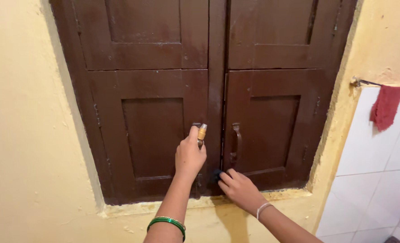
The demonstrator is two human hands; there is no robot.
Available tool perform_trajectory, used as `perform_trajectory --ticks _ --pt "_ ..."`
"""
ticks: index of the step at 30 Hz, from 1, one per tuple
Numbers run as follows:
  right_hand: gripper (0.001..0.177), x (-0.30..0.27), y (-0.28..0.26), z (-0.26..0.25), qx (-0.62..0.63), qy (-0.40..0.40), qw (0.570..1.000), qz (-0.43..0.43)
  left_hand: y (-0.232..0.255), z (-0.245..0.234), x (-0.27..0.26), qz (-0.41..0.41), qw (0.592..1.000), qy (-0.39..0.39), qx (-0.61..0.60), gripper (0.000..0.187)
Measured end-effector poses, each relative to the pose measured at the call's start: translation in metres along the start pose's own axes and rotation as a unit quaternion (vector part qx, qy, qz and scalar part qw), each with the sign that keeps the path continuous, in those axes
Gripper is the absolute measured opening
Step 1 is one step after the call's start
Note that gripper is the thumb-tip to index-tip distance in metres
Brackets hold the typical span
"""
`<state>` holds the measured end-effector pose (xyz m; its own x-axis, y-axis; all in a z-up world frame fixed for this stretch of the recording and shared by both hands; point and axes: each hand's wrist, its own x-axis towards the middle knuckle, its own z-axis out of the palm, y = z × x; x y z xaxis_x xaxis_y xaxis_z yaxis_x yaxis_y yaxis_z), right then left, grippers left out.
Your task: The person sprays a liquid cleaner onto a brown wooden cabinet and wipes the surface with a dark cloth. They open the cabinet doors to clean the interior frame and edges, then close the doors and continue wiping the exterior panels and handles.
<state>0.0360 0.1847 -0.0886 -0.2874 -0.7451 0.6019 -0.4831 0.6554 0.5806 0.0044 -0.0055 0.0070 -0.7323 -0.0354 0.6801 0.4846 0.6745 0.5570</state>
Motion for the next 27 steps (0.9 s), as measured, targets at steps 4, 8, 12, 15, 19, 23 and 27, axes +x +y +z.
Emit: perform_trajectory --ticks 4,8,12,15,19,23,27 --pt "0.025 -0.004 0.017 -0.003 0.049 -0.049 0.997 -0.02 0.0 0.001 -0.001 0.004 1.0 0.012 -0.011 0.045" --pt "0.024 0.004 0.034 -0.007 0.037 -0.002 0.999 0.01 -0.001 0.002 0.002 -0.007 1.0 -0.003 0.0 0.038" --pt "0.031 -0.007 0.017 -0.007 0.104 0.071 0.983 0.134 -0.003 0.004 -0.002 -0.001 1.0 -0.004 -0.004 0.04" --pt "0.032 -0.014 0.009 -0.006 0.118 0.06 0.971 0.198 -0.002 0.004 0.0 0.004 1.0 -0.002 -0.002 0.04" --pt "0.034 -0.01 0.015 -0.007 0.109 0.062 0.978 0.169 -0.002 0.003 0.001 0.001 1.0 -0.003 -0.001 0.041" --pt "0.043 -0.004 0.014 -0.006 0.094 0.107 0.976 0.162 -0.002 0.005 0.0 -0.003 1.0 0.001 0.007 0.041" --pt "0.039 -0.006 0.006 -0.004 0.13 0.054 0.974 0.177 -0.002 0.003 0.0 -0.005 1.0 -0.009 -0.001 0.04"
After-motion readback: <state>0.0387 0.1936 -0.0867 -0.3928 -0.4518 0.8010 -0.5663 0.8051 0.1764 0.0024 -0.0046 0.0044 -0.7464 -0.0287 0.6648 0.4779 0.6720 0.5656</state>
